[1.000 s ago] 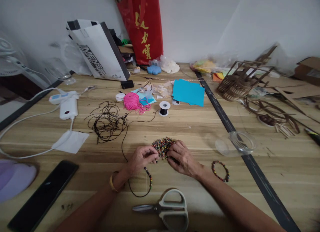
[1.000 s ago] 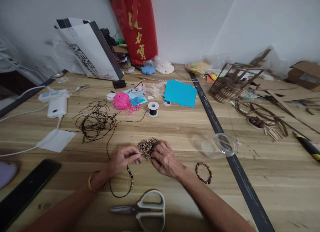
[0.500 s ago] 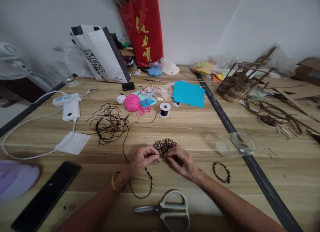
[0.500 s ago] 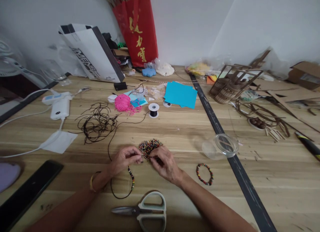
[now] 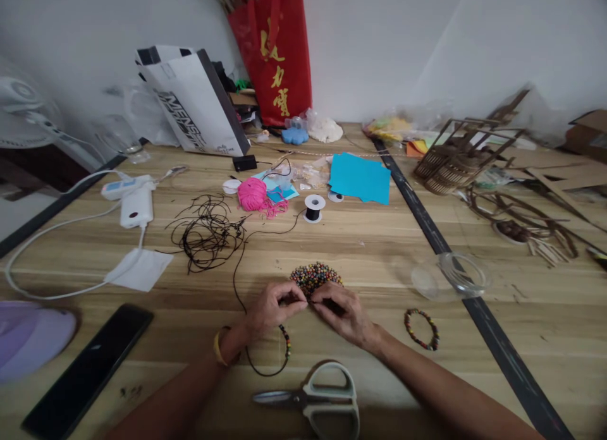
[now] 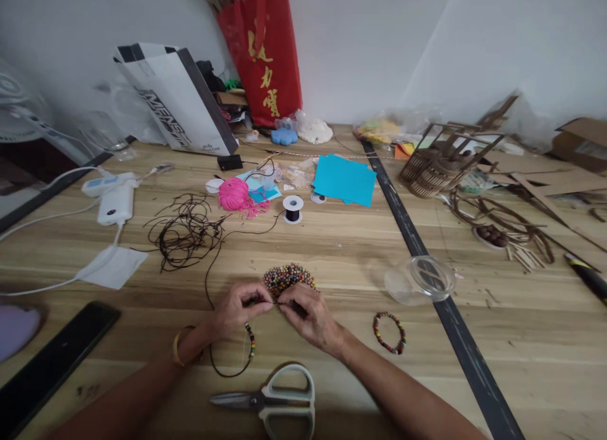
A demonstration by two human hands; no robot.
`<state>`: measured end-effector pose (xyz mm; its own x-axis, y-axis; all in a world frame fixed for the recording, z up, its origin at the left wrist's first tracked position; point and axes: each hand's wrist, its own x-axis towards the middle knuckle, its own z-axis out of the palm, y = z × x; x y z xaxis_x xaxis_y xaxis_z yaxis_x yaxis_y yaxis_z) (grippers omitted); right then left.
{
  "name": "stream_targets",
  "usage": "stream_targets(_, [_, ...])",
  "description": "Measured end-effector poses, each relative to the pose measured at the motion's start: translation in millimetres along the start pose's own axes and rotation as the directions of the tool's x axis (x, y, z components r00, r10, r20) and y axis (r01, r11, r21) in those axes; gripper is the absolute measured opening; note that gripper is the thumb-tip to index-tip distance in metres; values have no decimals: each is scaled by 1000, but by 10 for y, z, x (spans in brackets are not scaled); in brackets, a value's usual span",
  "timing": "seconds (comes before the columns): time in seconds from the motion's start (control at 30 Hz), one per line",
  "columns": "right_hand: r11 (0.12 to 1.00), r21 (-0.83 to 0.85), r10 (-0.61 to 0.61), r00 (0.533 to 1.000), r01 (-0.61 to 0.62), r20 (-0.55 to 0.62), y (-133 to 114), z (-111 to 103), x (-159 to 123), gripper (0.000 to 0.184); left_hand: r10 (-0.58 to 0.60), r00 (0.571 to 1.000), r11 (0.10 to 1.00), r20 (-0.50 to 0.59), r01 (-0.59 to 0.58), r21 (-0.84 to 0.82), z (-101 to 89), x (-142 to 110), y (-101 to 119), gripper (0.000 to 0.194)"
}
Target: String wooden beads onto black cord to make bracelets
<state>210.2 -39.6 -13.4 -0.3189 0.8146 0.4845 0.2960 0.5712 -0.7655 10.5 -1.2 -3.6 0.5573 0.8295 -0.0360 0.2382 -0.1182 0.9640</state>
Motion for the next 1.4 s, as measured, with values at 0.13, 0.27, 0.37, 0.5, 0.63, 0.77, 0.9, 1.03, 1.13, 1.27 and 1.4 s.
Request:
stream_targets(0.13, [1000,1,-16,1000,16,13,0,-9,16,8,24,1000,999,-9,-23,42,9,5,27,10])
stream_targets(0.27, [1000,6,-23,999,23,30,-12,-26,33,9,52,999,994,5,-53,93,-2,6,55,8])
stream_targets(0.37, [1000,9,-23,999,23,41,-25,-31,37,9,63,998,992,4,-63,112,-5,2,58,8])
stream_targets(0.5, [1000,20,8,1000,-8,13,-25,-17,24,7,81,997,989,-11,-79,125,3,-1,52,7])
stream_targets(0.63, [998,49,24,1000,-24,4,-14,-5,12,6,90,996,988,-13,-87,125,3,1,65,8])
stream_targets(0.77, [998,59,13,999,-15,39,-24,-16,27,7,78,997,989,-9,-77,128,-3,2,70,6])
stream_targets(0.9, [998,64,9,999,-11,32,-29,-22,38,7,72,997,990,-9,-70,124,1,3,52,6])
stream_targets(1.03, [997,68,19,999,-21,37,-26,-18,31,6,67,998,990,-14,-65,129,7,5,46,6])
stream_targets(1.13, [997,72,27,999,-29,32,-32,-17,28,6,65,998,991,-16,-62,122,8,4,55,6])
stream_targets(1.27, [997,71,17,999,-20,40,-35,-22,32,6,84,996,990,-20,-81,118,6,3,61,5])
stream_targets(1.4, [997,73,14,999,-17,40,-29,-24,32,6,104,994,988,-30,-99,118,12,5,42,5])
